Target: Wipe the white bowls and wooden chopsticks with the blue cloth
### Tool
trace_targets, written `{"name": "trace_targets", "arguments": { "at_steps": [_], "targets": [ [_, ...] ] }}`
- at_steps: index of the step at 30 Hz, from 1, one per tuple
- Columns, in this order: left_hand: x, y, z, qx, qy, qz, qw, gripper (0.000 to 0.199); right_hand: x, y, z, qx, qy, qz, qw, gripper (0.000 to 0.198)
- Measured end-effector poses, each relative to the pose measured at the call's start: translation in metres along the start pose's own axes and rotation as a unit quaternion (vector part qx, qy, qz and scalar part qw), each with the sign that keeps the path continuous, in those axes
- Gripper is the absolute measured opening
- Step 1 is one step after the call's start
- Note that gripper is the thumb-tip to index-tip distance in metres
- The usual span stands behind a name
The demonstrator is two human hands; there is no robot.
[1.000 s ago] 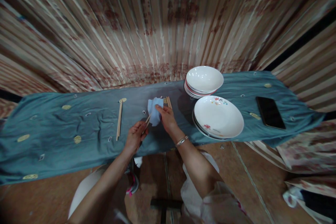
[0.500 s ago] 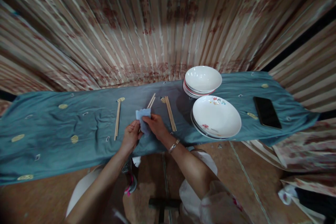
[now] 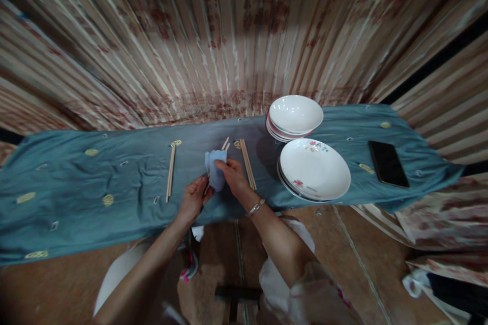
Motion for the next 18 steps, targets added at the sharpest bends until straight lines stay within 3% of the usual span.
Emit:
{"name": "trace_targets", "arguments": {
  "at_steps": [10, 18],
  "targets": [
    [0.01, 0.001, 0.006, 0.006, -0.032, -0.043, 0.999, 0.039, 0.026, -0.034, -0.016, -0.056, -0.055, -0.042, 0.996, 0.023],
    [0.008, 0.003, 0.005, 0.021, -0.013, -0.051, 0.998, 0.04, 0.029, -0.036, -0.016, -0.07, -0.055, -0.077, 0.993, 0.024]
  ]
}}
Point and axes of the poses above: each hand's wrist, its own z-axis away from the middle knuckle, its own y-axis out of the palm, x = y × z, the point moved 9 cm from there along -z, towards the middle knuckle, and after that the axes turned 5 degrees about z, right-handed, at the moved point
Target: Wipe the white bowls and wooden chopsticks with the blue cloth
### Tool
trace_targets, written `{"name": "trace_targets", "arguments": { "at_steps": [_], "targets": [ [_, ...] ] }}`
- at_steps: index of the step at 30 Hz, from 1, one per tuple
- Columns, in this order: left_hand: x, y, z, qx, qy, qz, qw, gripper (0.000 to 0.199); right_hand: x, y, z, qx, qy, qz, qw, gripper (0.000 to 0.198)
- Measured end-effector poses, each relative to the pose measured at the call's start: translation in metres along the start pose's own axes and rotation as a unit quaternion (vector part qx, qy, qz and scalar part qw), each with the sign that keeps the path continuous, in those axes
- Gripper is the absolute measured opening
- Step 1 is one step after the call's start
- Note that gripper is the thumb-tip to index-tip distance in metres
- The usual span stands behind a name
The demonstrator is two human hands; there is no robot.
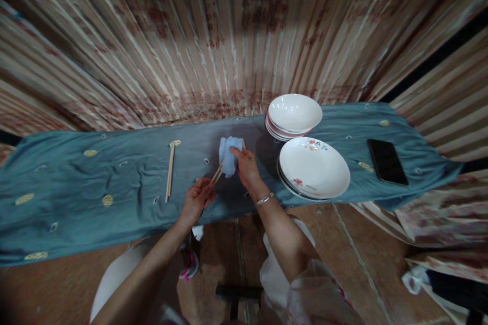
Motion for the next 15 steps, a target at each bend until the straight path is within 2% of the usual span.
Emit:
{"name": "trace_targets", "arguments": {
  "at_steps": [7, 15],
  "targets": [
    [-0.005, -0.001, -0.001, 0.0, 0.009, 0.025, 1.0, 0.037, -0.007, 0.008, 0.003, 0.032, 0.021, 0.018, 0.999, 0.028],
    [-0.01, -0.005, -0.005, -0.01, 0.014, 0.062, 0.998, 0.041, -0.034, 0.024, 0.019, 0.059, 0.066, 0.046, 0.995, 0.034]
  ]
}}
Point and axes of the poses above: each hand's wrist, its own z-axis away from the middle knuckle, its own y-axis out of the palm, x = y × z, the point moved 9 cm from there along -z, towards the middle knuckle, and after that the axes turned 5 degrees about z, right-handed, at the moved point
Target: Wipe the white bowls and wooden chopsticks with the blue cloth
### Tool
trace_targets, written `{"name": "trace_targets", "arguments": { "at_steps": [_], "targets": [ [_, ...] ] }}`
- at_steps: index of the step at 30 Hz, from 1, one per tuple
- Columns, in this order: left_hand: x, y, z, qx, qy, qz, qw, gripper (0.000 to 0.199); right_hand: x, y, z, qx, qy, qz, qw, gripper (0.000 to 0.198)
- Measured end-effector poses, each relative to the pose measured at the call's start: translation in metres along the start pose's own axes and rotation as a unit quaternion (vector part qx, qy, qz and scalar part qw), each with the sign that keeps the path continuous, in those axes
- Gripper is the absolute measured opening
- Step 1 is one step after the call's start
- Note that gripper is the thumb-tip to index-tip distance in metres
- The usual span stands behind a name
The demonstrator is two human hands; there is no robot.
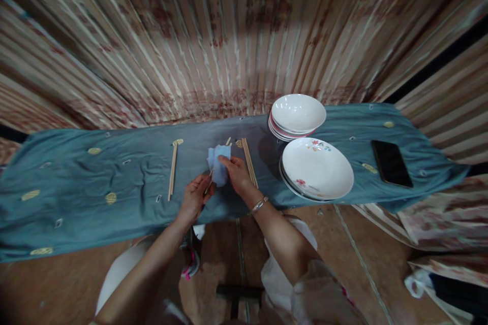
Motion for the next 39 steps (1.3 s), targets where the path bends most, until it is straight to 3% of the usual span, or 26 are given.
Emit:
{"name": "trace_targets", "arguments": {
  "at_steps": [11, 18, 30, 39],
  "targets": [
    [0.002, -0.007, -0.003, -0.031, -0.011, -0.001, 0.999, 0.043, -0.013, 0.016, 0.013, 0.042, 0.012, 0.065, 0.997, 0.026],
    [0.009, -0.001, -0.001, -0.003, -0.018, 0.001, 1.0, 0.044, 0.002, 0.002, 0.003, 0.003, -0.004, 0.003, 1.0, 0.026],
    [0.017, 0.001, 0.005, -0.008, -0.049, -0.017, 0.999, 0.037, 0.029, -0.024, -0.008, -0.053, -0.052, -0.029, 0.997, 0.025],
    [0.01, 0.005, 0.005, -0.005, -0.034, -0.017, 0.999, 0.038, 0.025, -0.018, -0.005, -0.045, -0.029, -0.035, 0.998, 0.03]
  ]
}}
Point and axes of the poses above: each hand's wrist, its own z-axis away from the middle knuckle, its own y-axis out of the palm, x = y × z, the point moved 9 cm from there along -z, towards the middle knuckle, and after that the axes turned 5 degrees about z, right-handed, at the moved point
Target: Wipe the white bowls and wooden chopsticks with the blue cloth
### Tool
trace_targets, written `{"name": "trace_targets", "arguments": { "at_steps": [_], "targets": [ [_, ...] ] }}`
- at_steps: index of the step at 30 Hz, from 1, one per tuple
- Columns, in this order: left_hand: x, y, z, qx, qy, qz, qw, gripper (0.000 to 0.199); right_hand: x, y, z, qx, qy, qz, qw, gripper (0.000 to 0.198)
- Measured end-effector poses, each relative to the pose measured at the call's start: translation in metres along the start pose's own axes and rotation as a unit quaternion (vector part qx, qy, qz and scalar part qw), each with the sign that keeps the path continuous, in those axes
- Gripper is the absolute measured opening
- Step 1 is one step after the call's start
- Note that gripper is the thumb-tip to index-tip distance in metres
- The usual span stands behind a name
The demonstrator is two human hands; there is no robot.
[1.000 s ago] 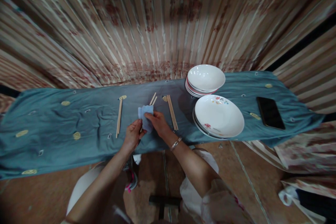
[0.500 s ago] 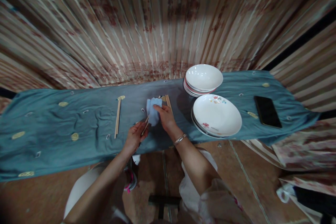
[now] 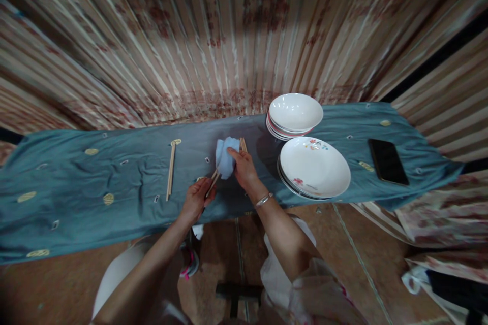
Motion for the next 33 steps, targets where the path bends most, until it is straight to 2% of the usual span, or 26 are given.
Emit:
{"name": "trace_targets", "arguments": {
  "at_steps": [6, 14, 21, 24, 29, 33],
  "targets": [
    [-0.003, 0.0, -0.004, -0.003, 0.005, 0.011, 1.0, 0.043, -0.017, 0.011, 0.005, 0.031, 0.033, 0.003, 0.999, 0.032],
    [-0.009, 0.0, -0.005, -0.002, 0.018, 0.018, 1.0, 0.044, -0.03, 0.024, 0.014, 0.067, 0.037, 0.029, 0.997, 0.032],
    [-0.007, -0.005, -0.009, -0.029, 0.019, 0.058, 0.998, 0.04, -0.046, 0.029, 0.02, 0.089, 0.035, 0.062, 0.993, 0.031],
    [-0.008, -0.007, -0.01, -0.028, 0.032, 0.053, 0.998, 0.039, -0.045, 0.031, 0.022, 0.094, 0.032, 0.072, 0.993, 0.03],
    [-0.012, -0.008, -0.012, 0.01, 0.043, 0.014, 0.999, 0.038, -0.034, 0.024, 0.016, 0.076, 0.028, 0.052, 0.995, 0.031],
    [-0.033, -0.029, -0.013, -0.051, 0.105, -0.015, 0.993, 0.035, -0.023, 0.014, 0.008, 0.057, 0.014, 0.041, 0.997, 0.034]
  ]
}}
Point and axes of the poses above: each hand's wrist, its own z-axis away from the middle knuckle, its own y-axis out of the palm, x = y × z, the point moved 9 cm from there along -z, towards the middle knuckle, and after that the axes turned 5 degrees about z, right-handed, at the moved point
